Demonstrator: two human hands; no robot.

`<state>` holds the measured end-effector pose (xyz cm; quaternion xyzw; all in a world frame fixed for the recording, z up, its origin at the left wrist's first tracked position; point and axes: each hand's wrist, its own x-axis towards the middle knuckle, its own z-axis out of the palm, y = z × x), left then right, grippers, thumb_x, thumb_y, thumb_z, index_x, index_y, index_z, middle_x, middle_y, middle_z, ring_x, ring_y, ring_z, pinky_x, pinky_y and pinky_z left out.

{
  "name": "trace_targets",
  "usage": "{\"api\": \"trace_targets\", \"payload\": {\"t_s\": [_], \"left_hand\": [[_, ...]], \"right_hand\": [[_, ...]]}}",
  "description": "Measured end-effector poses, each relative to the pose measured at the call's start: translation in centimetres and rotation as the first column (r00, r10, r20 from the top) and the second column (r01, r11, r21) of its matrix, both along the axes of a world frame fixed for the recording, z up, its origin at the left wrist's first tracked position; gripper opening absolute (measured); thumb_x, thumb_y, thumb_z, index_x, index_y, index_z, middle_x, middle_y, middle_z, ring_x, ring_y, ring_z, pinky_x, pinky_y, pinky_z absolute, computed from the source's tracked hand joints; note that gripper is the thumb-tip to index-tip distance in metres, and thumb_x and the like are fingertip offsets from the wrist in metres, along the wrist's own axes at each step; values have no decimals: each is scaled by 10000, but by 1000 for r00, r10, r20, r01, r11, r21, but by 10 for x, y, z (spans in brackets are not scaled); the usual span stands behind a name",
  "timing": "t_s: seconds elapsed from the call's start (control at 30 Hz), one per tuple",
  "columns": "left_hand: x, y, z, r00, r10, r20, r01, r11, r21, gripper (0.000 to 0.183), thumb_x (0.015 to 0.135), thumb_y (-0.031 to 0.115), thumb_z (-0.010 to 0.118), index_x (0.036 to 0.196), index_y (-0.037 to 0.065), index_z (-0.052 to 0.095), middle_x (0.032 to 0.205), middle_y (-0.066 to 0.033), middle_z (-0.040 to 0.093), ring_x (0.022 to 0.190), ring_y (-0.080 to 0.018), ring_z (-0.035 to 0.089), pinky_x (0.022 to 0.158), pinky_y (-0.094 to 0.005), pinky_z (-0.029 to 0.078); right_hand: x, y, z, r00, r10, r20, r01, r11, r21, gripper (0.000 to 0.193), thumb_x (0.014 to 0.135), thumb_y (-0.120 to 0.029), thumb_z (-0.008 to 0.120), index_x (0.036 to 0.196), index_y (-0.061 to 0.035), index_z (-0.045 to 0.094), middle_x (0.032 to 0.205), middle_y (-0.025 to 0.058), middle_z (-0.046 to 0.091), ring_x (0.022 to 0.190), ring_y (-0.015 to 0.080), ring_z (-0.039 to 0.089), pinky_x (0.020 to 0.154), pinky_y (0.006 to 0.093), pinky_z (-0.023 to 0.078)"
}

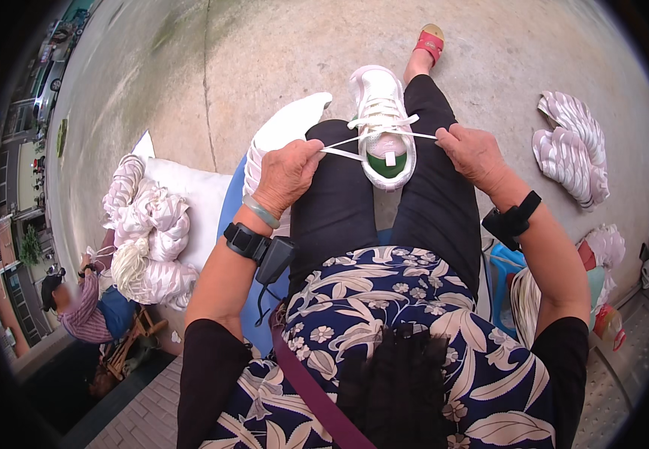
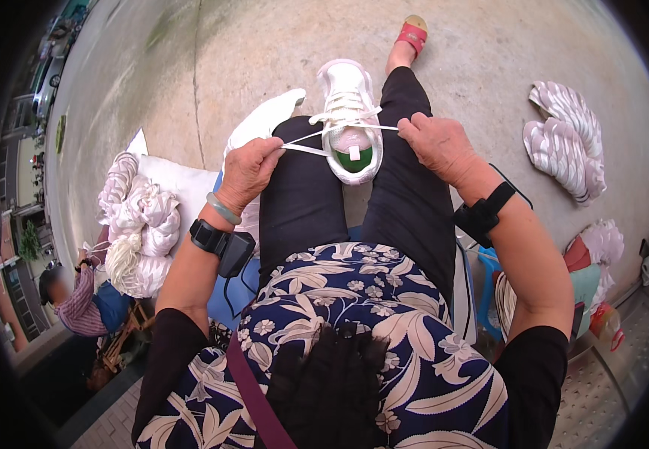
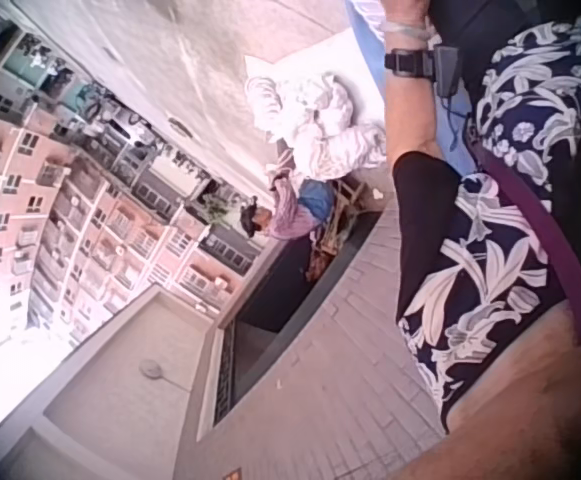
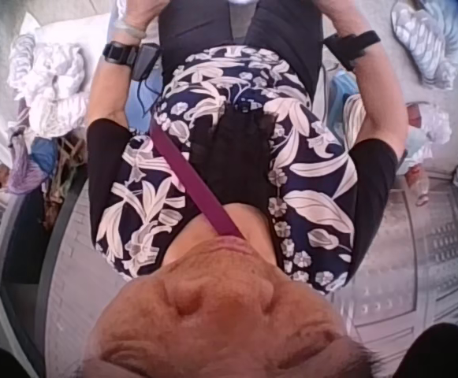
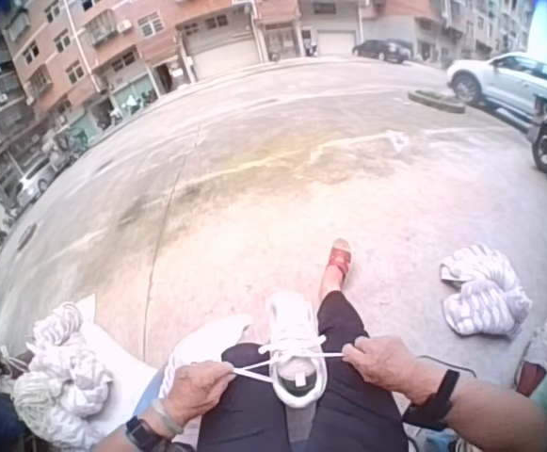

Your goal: The recorder is lacing a white sneaker while sitting in an outdoor workspace.

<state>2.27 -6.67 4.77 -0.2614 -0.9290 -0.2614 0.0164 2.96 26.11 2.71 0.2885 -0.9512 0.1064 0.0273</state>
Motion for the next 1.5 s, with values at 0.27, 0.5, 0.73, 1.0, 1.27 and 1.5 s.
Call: {"api": "trace_targets", "payload": {"t_s": [0.27,0.5,0.73,1.0,1.27,1.5], "left_hand": [[17,-67,7,992,37,-124,-63,975,-214,57,825,141,541,855,95,557,707,-97,560,623,-308,563,514,-380,440],[31,-82,9,986,162,-50,-165,857,-488,200,841,201,524,704,55,518,613,-131,545,552,-332,541,503,-403,431],[27,0,18,372,235,898,-479,877,-31,263,871,219,485,682,53,561,477,-31,479,371,-83,384,358,-242,312],[8,84,0,229,-65,971,-422,893,159,197,897,184,469,1001,38,550,551,-4,506,368,-30,359,344,-162,275],[-16,119,-18,437,-10,899,-451,863,229,359,891,120,434,1248,78,433,566,-11,511,375,-45,374,348,-174,306],[-7,110,-14,489,5,872,-472,843,259,223,891,133,454,1070,8,499,604,-24,544,395,-52,416,362,-176,330]], "right_hand": [[25,108,-25,985,-173,-12,173,984,-31,82,822,-104,510,900,-91,490,727,101,513,650,307,554,543,391,439],[38,123,-49,926,-363,102,376,908,-184,108,799,-147,564,773,-43,553,661,100,495,587,274,537,511,333,411],[33,38,-15,107,45,993,970,216,-115,159,815,-155,560,697,-48,565,523,-27,396,420,65,390,371,219,305],[8,-32,-24,108,188,976,952,264,-156,124,821,-117,523,718,-53,547,610,21,544,472,87,514,402,224,443],[-12,-37,-42,344,239,908,934,11,-357,103,804,-98,589,724,-34,583,622,26,560,513,77,528,453,209,457],[-13,-39,-41,395,300,868,919,-124,-375,80,816,-62,575,754,-13,593,675,51,597,545,85,559,465,193,454]]}}
